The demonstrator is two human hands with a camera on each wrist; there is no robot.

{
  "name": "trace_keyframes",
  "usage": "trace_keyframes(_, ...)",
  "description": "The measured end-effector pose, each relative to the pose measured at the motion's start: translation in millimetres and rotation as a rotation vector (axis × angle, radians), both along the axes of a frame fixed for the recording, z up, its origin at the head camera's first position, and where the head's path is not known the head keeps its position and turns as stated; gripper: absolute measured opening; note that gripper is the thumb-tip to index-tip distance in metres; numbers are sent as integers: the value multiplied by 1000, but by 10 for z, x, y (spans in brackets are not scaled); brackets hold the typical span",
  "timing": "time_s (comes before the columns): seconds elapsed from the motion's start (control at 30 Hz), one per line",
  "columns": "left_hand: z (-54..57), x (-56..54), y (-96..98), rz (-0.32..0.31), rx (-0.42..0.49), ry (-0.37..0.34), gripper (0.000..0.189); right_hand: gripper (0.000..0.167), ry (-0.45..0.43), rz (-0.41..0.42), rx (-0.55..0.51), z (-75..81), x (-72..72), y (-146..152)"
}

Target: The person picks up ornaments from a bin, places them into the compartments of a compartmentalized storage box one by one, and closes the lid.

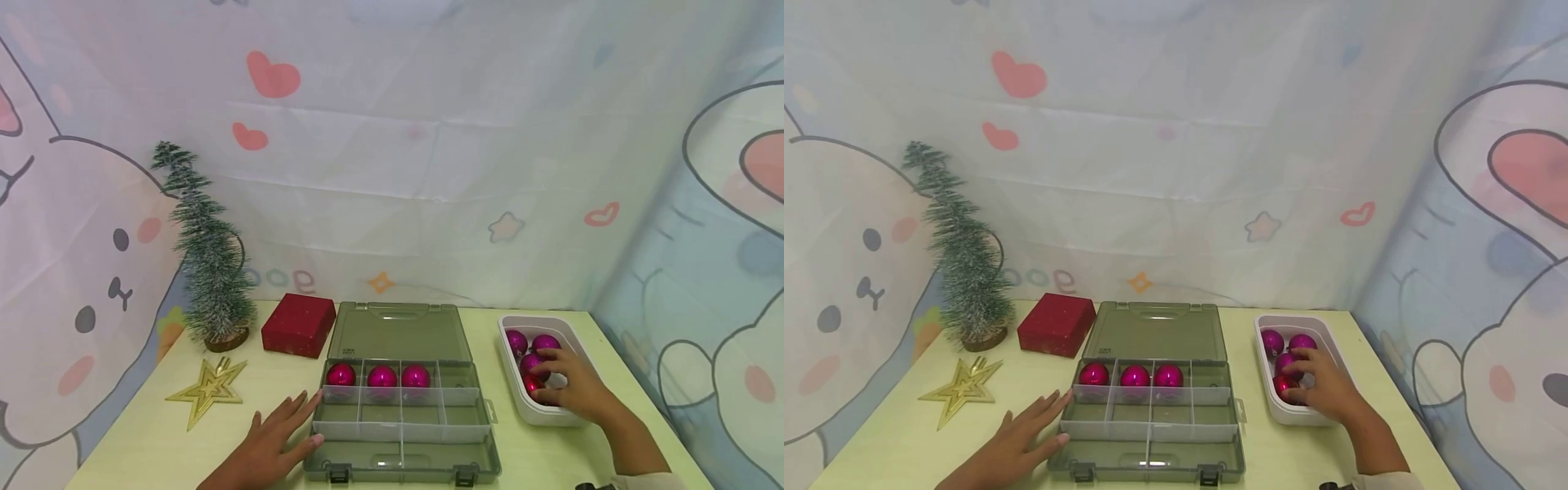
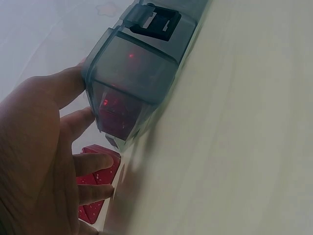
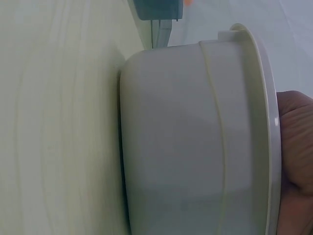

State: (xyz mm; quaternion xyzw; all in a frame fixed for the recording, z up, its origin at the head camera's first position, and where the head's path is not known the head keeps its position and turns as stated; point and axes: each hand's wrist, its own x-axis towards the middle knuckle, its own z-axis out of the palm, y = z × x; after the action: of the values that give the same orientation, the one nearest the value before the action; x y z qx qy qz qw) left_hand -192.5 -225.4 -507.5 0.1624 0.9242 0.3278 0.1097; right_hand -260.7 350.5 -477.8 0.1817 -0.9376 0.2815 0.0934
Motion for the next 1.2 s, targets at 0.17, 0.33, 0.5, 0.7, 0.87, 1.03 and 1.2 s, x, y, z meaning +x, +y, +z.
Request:
trace_keyframes(0.17,14,3,5,-2,0,1,73,33,-19,-20,10,-15,9,-14)
trace_keyframes(0.33,11,5,-3,9,1,1,74,33,-10,-22,3,-26,7,-29)
trace_keyframes(0.5,-4,6,-4,10,3,-7,74,34,-22,-38,4,-32,7,-51)
trace_keyframes(0.7,-6,6,4,-1,1,-5,74,34,-30,-48,9,-37,3,-56)
trace_keyframes(0.87,-1,2,4,-3,7,-5,73,34,-53,-53,0,-20,7,-61)
trace_keyframes(1.03,7,6,7,-2,10,-9,73,36,-72,-59,5,-8,6,-67)
trace_keyframes(1.2,6,8,8,-3,10,-2,73,34,-63,-61,15,-9,-5,-69)
